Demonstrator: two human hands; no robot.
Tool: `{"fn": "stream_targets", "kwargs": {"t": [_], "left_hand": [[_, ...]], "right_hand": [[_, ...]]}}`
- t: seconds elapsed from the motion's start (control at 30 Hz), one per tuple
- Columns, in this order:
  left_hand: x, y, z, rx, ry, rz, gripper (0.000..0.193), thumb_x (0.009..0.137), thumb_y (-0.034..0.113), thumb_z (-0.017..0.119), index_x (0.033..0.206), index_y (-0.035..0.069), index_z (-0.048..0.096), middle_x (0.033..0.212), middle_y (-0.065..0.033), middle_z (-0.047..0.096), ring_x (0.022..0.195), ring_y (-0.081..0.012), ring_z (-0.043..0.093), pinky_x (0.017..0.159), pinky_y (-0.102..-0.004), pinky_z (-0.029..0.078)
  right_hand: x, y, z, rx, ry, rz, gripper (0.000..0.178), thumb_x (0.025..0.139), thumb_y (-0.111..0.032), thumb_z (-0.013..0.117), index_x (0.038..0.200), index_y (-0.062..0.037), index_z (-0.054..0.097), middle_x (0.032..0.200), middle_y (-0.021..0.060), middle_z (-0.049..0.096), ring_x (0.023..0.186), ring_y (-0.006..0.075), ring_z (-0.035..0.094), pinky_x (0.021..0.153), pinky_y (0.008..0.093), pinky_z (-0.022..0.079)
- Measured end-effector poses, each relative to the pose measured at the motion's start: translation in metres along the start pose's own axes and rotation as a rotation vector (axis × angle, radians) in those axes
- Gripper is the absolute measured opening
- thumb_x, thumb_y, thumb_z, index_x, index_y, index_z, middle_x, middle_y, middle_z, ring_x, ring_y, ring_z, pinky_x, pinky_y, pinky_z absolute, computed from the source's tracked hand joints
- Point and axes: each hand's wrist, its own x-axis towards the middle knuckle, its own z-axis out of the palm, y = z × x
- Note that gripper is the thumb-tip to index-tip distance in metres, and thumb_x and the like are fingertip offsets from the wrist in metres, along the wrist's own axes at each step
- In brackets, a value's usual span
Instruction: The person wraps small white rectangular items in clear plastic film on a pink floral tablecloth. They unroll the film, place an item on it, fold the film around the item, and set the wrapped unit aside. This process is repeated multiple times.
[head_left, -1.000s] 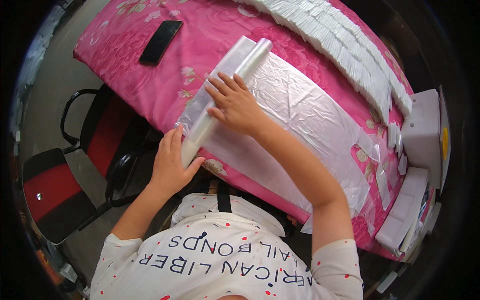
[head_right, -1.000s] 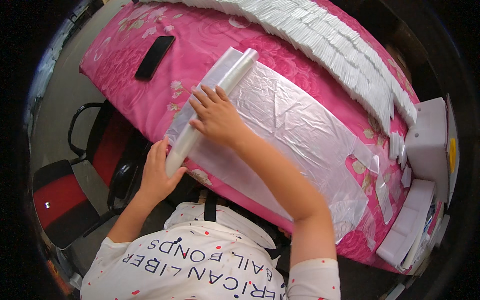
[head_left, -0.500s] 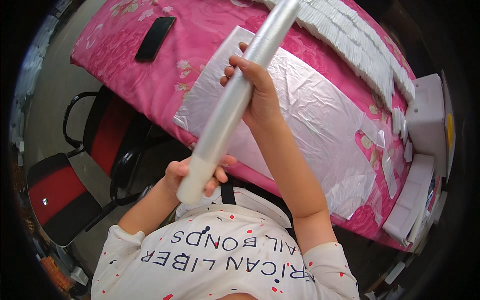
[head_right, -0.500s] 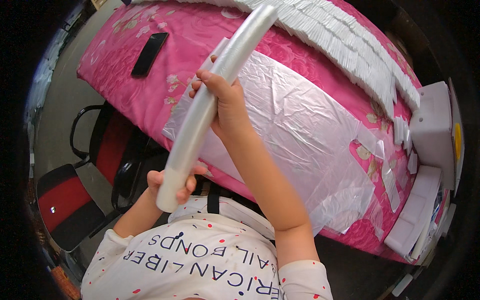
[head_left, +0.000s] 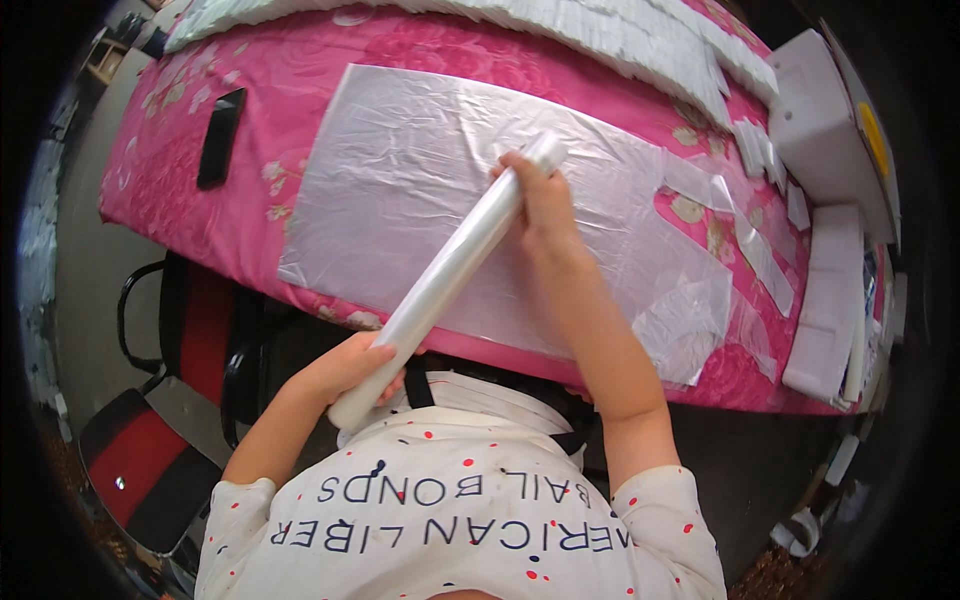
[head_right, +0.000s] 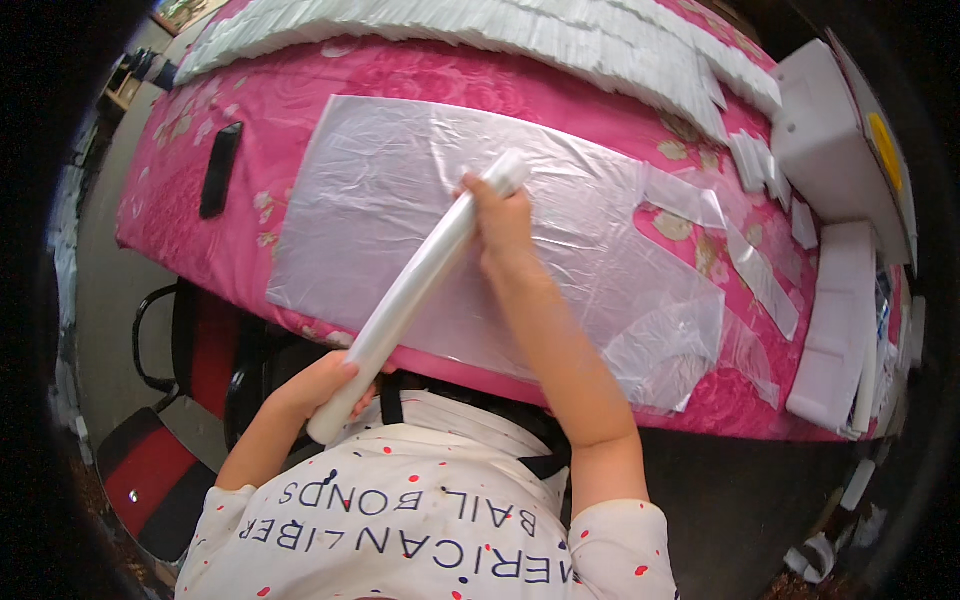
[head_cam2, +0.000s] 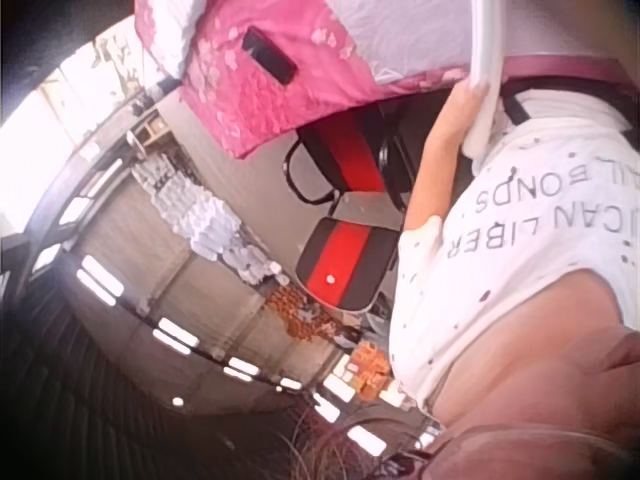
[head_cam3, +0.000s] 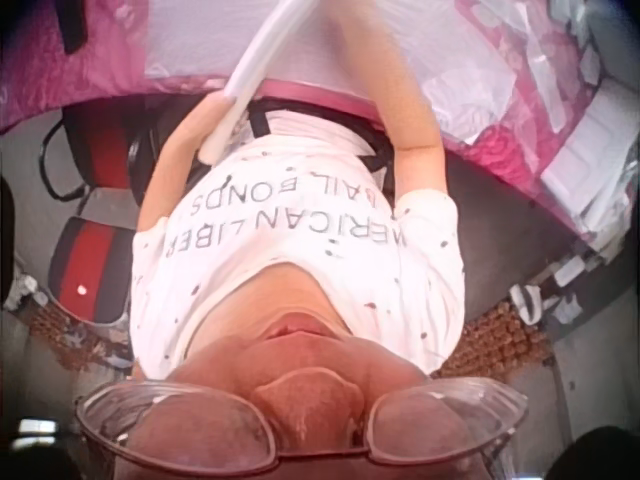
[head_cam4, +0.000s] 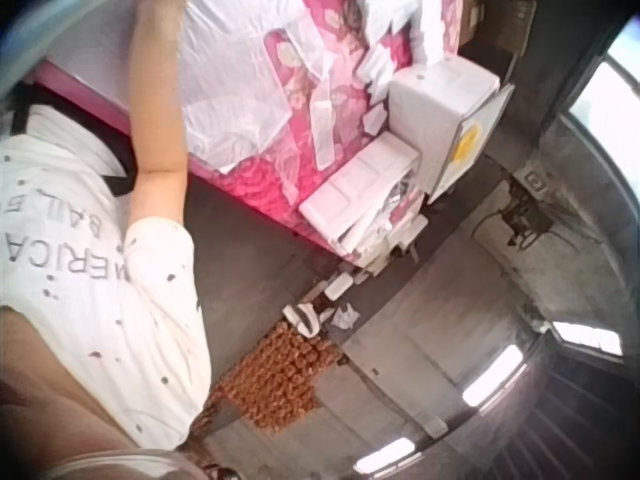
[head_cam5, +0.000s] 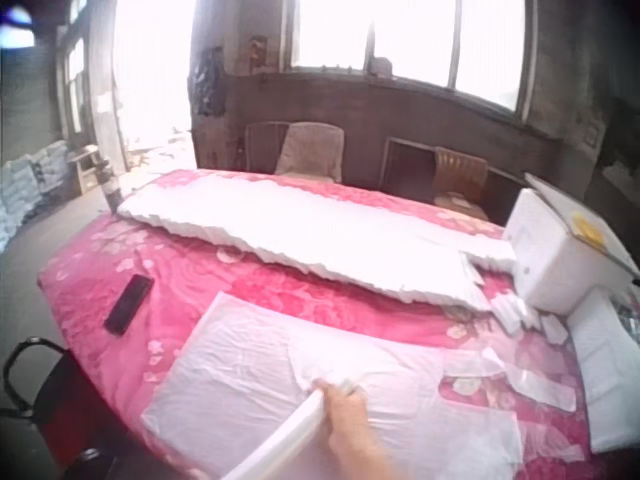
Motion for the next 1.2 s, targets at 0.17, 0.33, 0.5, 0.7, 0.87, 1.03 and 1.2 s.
{"fn": "stream_targets", "kwargs": {"t": [0.17, 0.33, 0.5, 0.7, 0.87, 1.03, 1.2], "left_hand": [[-0.006, -0.015, -0.006, 0.045, -0.084, -0.042, 0.051, 0.082, 0.035, 0.061, 0.118, 0.0, 0.05, 0.069, -0.0038, 0.054, 0.057, -0.0106, 0.053, 0.055, -0.024, 0.046], [-0.003, -0.021, -0.005, 0.004, -0.083, -0.024, 0.059, 0.077, 0.039, 0.066, 0.117, -0.001, 0.05, 0.068, -0.0037, 0.054, 0.056, -0.0104, 0.053, 0.055, -0.0231, 0.046], [-0.004, -0.021, -0.008, -0.02, -0.105, -0.03, 0.072, 0.071, 0.05, 0.07, 0.117, -0.002, 0.051, 0.066, -0.0045, 0.055, 0.054, -0.0099, 0.053, 0.053, -0.0223, 0.045], [-0.003, -0.023, -0.01, -0.032, -0.122, 0.003, 0.068, 0.073, 0.049, 0.069, 0.115, -0.001, 0.051, 0.071, -0.0035, 0.055, 0.059, -0.0093, 0.054, 0.056, -0.0218, 0.046], [-0.017, -0.021, -0.022, 0.085, -0.147, -0.153, 0.056, 0.076, 0.039, 0.068, 0.112, -0.001, 0.053, 0.074, -0.0042, 0.057, 0.065, -0.0103, 0.056, 0.061, -0.0239, 0.048], [-0.038, -0.007, -0.038, 0.313, -0.172, -0.243, 0.047, 0.075, 0.029, 0.07, 0.107, -0.002, 0.056, 0.081, -0.0067, 0.061, 0.073, -0.0139, 0.059, 0.068, -0.0271, 0.049], [-0.024, 0.043, -0.019, 0.892, -0.268, -0.094, 0.046, 0.071, 0.03, 0.073, 0.104, 0.001, 0.059, 0.089, -0.0095, 0.064, 0.08, -0.019, 0.061, 0.073, -0.0311, 0.048]], "right_hand": [[0.041, -0.056, -0.07, -0.318, 0.071, -0.293, 0.029, 0.083, -0.014, 0.06, 0.107, 0.0004, 0.055, 0.087, 0.0069, 0.062, 0.07, 0.0104, 0.058, 0.059, 0.0233, 0.047], [0.026, -0.082, -0.084, -0.605, -0.112, -0.084, 0.019, 0.088, -0.02, 0.054, 0.096, -0.0056, 0.064, 0.088, 0.0011, 0.066, 0.065, 0.0023, 0.053, 0.055, 0.016, 0.039], [0.008, -0.078, -0.07, -0.789, -0.359, 0.106, 0.018, 0.084, -0.021, 0.06, 0.093, -0.0052, 0.064, 0.076, -0.0032, 0.061, 0.059, 0.0027, 0.05, 0.054, 0.016, 0.037], [0.01, -0.072, -0.067, -0.83, -0.44, 0.086, 0.017, 0.083, -0.019, 0.062, 0.087, -0.0024, 0.063, 0.07, -0.0034, 0.057, 0.058, 0.0035, 0.047, 0.052, 0.0195, 0.038], [0.063, -0.113, -0.152, -1.158, 0.084, -0.412, 0.025, 0.084, -0.021, 0.058, 0.089, 0.0017, 0.065, 0.067, 0.0039, 0.06, 0.058, 0.0089, 0.053, 0.056, 0.0235, 0.044], [0.08, -0.177, -0.247, -1.18, 0.387, -0.457, 0.026, 0.084, -0.023, 0.058, 0.085, 0.0018, 0.065, 0.066, 0.0036, 0.06, 0.057, 0.0092, 0.054, 0.051, 0.0244, 0.042], [0.067, -0.174, -0.226, -1.17, 0.315, -0.459, 0.024, 0.082, -0.021, 0.06, 0.091, 0.0005, 0.065, 0.071, 0.0042, 0.063, 0.061, 0.0113, 0.057, 0.054, 0.026, 0.045]]}}
